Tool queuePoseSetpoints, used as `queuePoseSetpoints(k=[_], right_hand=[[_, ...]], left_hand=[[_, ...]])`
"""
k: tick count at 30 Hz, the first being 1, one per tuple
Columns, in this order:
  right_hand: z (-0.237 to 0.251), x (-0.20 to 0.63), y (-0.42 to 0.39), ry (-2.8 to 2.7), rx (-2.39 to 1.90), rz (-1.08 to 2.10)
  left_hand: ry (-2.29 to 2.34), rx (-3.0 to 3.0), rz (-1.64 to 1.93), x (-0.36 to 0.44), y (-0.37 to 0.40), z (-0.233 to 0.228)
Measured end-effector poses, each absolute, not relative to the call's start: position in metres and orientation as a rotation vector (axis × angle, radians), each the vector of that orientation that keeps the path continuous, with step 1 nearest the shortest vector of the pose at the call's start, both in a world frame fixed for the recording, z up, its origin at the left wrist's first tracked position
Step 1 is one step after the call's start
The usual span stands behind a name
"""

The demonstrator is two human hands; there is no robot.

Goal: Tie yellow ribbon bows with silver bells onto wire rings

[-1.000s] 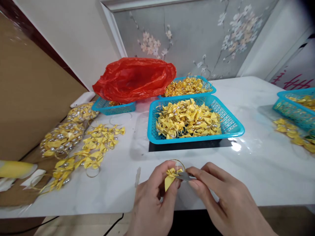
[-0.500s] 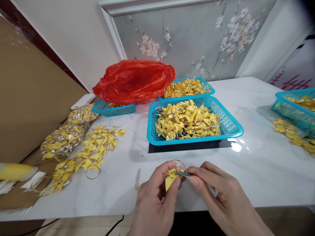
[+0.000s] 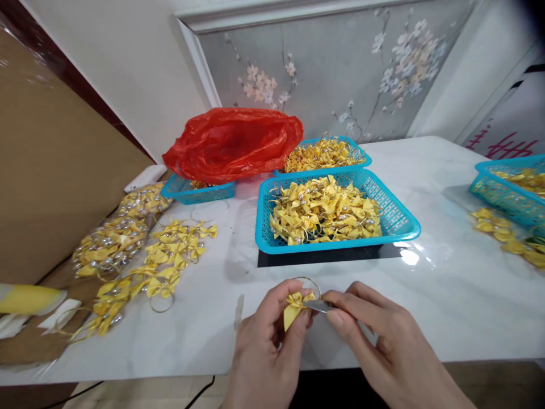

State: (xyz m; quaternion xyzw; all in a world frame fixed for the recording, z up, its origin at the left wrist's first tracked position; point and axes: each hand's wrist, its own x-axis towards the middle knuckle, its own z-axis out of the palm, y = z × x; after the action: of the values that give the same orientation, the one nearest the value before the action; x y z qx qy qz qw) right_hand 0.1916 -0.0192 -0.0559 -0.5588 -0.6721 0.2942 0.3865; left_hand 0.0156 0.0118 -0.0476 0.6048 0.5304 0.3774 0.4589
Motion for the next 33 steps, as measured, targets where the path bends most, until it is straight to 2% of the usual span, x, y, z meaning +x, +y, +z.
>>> queuePoseSetpoints(k=[5,8,11,14,17,22,24,28,33], right_hand=[[-0.067,0.212,-0.02,-1.763,-1.485,0.507],[-0.091,0.228,-0.017,-1.772,-1.708,0.161],[-0.114,0.24,-0.014,-1.886,-1.746,-0.205],[-0.119,0.244,-0.012,-1.957,-1.707,-0.339],[-0.101,0.231,-0.012,-1.853,-1.635,-0.144],[-0.062,0.178,-0.002,-1.681,-1.339,0.798],[-0.056,0.158,0.008,-1.699,-1.214,1.042],[-0.055,0.139,0.024,-1.757,-1.108,1.137],[-0.06,0.153,0.024,-1.816,-1.281,0.91]], left_hand=[[1.312,1.237,1.028,0.014,0.015,-0.044],[1.36,1.132,1.122,0.014,0.014,-0.037],[1.356,1.097,1.157,0.013,0.012,-0.034],[1.331,1.077,1.135,0.012,0.011,-0.034],[1.303,1.038,1.067,0.009,0.011,-0.032],[1.188,0.885,0.996,0.005,0.013,-0.022],[1.106,0.813,0.975,0.003,0.013,-0.019],[1.019,0.689,0.952,-0.005,0.013,-0.018],[0.983,0.707,1.007,-0.016,0.012,-0.022]])
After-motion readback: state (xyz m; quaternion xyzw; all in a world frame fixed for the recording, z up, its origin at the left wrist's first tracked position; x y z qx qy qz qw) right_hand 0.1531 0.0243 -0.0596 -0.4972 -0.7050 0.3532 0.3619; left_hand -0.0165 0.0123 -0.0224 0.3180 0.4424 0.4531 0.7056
